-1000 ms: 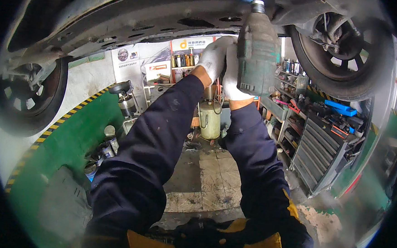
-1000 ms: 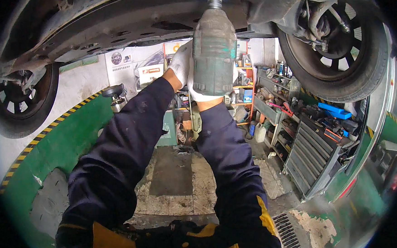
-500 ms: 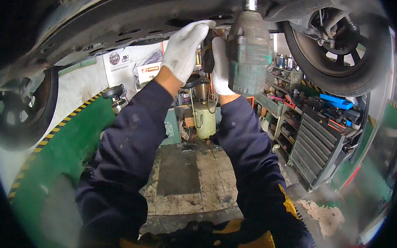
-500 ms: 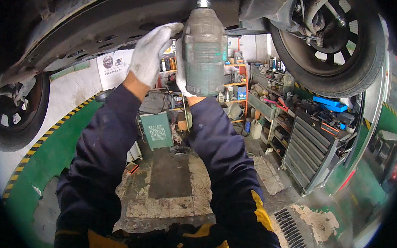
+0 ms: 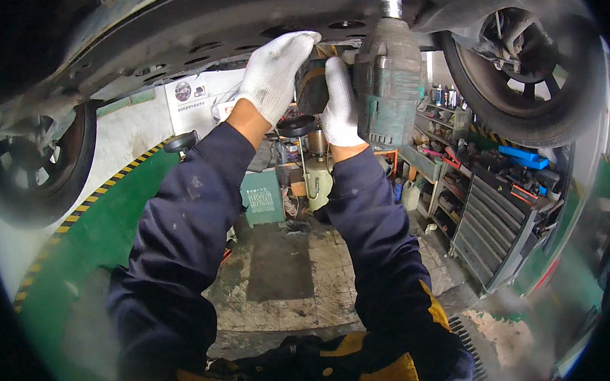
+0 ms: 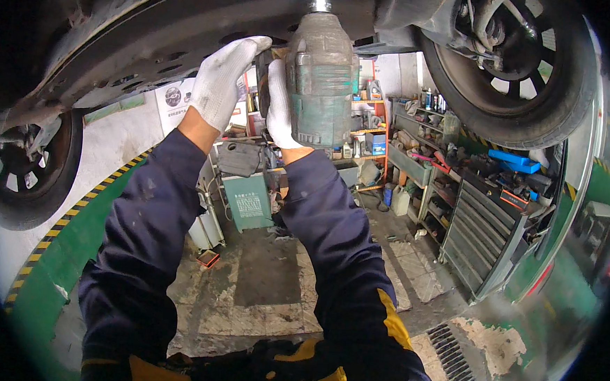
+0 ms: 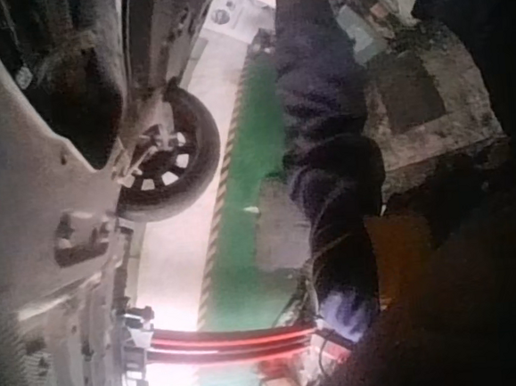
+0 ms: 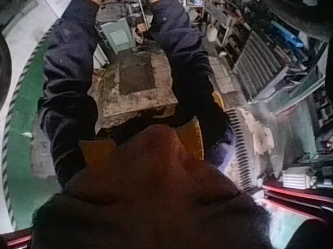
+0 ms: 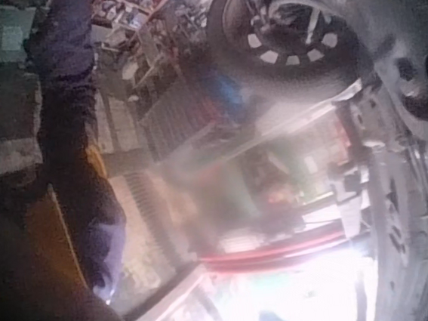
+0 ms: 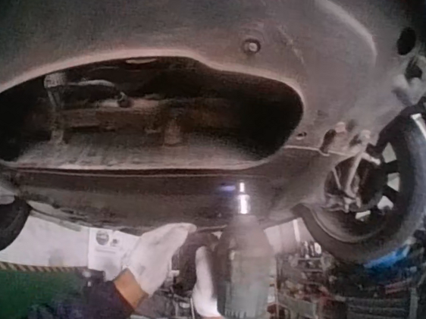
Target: The person uses a cordless impact wrench to remove bolts from a car's underbody shield while the vehicle is raised on a lift. After removing several bolts, the person detaches the shield and places it on the floor.
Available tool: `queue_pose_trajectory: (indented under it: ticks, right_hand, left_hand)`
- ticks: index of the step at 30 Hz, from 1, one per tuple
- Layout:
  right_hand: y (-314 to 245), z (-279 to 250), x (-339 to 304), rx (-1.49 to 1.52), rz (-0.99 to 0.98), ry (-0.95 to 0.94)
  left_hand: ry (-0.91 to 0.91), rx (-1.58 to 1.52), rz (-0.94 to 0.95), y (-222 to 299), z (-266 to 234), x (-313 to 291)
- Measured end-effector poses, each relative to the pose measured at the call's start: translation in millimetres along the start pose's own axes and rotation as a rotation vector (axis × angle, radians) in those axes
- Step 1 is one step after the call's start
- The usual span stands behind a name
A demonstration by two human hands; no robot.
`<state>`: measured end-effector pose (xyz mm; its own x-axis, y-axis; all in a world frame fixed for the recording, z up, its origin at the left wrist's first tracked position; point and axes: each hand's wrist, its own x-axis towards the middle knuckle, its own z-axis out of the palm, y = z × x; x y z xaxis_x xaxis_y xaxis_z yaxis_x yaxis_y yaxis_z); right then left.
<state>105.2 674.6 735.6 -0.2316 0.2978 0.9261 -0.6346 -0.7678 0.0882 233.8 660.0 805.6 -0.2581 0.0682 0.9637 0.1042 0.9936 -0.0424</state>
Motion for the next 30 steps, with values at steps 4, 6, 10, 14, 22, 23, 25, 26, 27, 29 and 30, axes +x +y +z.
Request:
queue_pose_trajectory:
  ticks: [4,6,10,14,22,23,25,26,27,29,30]
  right_hand:
    - [-1.0,-1.5,1.5,0.074,0.218,-0.056]
    - [-3.0,-4.2,2.2,0.091,0.186,-0.044]
    - [-4.7,-10.0,2.3,0.053,0.051,0.008]
    - [2.0,-8.2,1.2,-0.045,-0.077,0.136]
    - [10.2,-34.1,-7.2,-0.294,-0.091,-0.055]
    - [9.0,-38.9,-6.3,-0.464,-0.113,-0.094]
    - [6.3,-45.7,-3.3,-0.312,-0.105,-0.042]
    - [5.1,-48.5,-1.3,-0.275,-0.078,-0.042]
    - [4.2,-51.1,0.2,-0.237,-0.121,-0.02]
    - [3.7,-53.5,2.1,-0.235,-0.161,-0.04]
    - [3.9,-54.3,2.3,-0.262,-0.149,-0.048]
  left_hand:
    - [-0.032,-0.011,0.039,21.0,3.0,-0.8]
    - [-0.104,-0.061,0.013,34.6,1.3,4.1]
    - [-0.187,-0.329,-0.032,54.7,6.4,14.4]
    - [-0.101,-0.782,-0.284,67.2,23.7,21.3]
    - [-0.122,-1.194,-0.467,92.0,45.5,46.0]
    - [-0.097,-1.181,-0.479,94.3,47.6,48.7]
    - [-0.061,-1.164,-0.482,97.5,51.0,53.1]
    - [-0.051,-1.158,-0.474,98.5,52.1,54.7]
    - [-0.041,-1.153,-0.466,99.2,53.0,55.9]
    - [-0.036,-1.191,-0.583,99.6,54.3,57.0]
    - [-0.03,-1.208,-0.644,99.7,54.3,57.0]
